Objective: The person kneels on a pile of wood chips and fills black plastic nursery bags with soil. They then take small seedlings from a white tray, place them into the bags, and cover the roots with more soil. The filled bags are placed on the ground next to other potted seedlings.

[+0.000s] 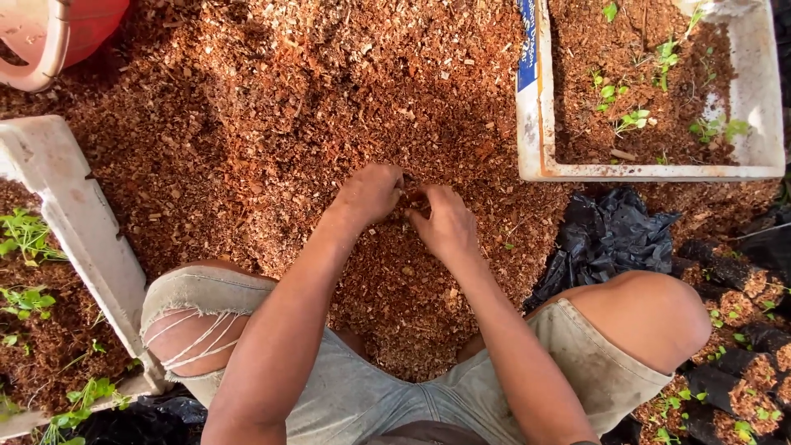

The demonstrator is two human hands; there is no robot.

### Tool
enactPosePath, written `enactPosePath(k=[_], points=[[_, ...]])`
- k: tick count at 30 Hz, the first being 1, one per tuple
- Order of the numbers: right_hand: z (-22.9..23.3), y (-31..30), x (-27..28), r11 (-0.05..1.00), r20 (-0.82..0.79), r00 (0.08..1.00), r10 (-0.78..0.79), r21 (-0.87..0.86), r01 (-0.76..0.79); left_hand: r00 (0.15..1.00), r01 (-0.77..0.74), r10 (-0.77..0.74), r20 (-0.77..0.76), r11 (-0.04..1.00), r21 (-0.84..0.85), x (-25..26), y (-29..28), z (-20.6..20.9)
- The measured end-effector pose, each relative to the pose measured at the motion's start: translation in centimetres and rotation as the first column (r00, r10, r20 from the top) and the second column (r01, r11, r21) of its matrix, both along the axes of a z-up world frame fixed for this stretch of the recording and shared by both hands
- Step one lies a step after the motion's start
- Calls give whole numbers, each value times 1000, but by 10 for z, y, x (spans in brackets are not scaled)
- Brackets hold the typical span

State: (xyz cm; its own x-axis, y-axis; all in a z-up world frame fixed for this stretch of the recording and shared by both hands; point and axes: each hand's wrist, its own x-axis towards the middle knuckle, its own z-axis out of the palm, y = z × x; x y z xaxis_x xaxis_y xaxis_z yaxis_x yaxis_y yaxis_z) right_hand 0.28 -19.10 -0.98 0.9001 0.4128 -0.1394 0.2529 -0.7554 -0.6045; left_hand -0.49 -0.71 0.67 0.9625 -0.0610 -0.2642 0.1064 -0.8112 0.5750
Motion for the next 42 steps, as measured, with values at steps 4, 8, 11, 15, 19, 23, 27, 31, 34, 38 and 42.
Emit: enactPosePath(k=[4, 8, 11, 15, 19, 23, 27, 31, 34, 38, 42], points=[[-16, 8, 14, 998, 227, 973, 49, -55, -38, 998, 58, -58, -22, 998, 0, 0, -7, -4], [30, 26, 6, 989, 96, 988, 122, -94, -113, 994, 106, -106, -16, 993, 42, -2, -11, -7], [76, 23, -3, 988, -104, 984, 146, 56, -141, 996, 90, -90, 3, 996, -10, -2, -12, -1], [36, 1, 7, 945, -50, 999, 15, 326, 2, 996, 66, -71, -52, 994, -85, -9, -2, 57], [10, -17, 2, 995, -120, 991, -57, 74, 66, 992, 41, -49, -118, 996, -74, -9, 2, 68], [47, 3, -31, 955, -495, 866, 73, -217, -205, 984, 83, -81, -160, 997, 5, -5, 4, 63], [64, 22, -58, 849, -389, 886, 252, -352, -395, 985, 108, -98, -143, 992, 59, -7, 0, 44], [1, 0, -41, 986, -634, 757, -159, -69, 150, 988, 145, -150, 19, 976, 161, -10, 2, 23], [25, -18, -24, 998, -434, 901, 4, -56, -31, 898, 212, -439, 31, 493, 844, -6, -1, 5], [38, -8, -14, 837, -511, 843, -166, 380, 395, 981, 115, -151, 118, 955, 272, 0, 7, -5], [56, 3, -21, 854, -436, 898, -62, 442, 274, 982, 141, -166, 88, 960, 240, -6, -5, 1]])
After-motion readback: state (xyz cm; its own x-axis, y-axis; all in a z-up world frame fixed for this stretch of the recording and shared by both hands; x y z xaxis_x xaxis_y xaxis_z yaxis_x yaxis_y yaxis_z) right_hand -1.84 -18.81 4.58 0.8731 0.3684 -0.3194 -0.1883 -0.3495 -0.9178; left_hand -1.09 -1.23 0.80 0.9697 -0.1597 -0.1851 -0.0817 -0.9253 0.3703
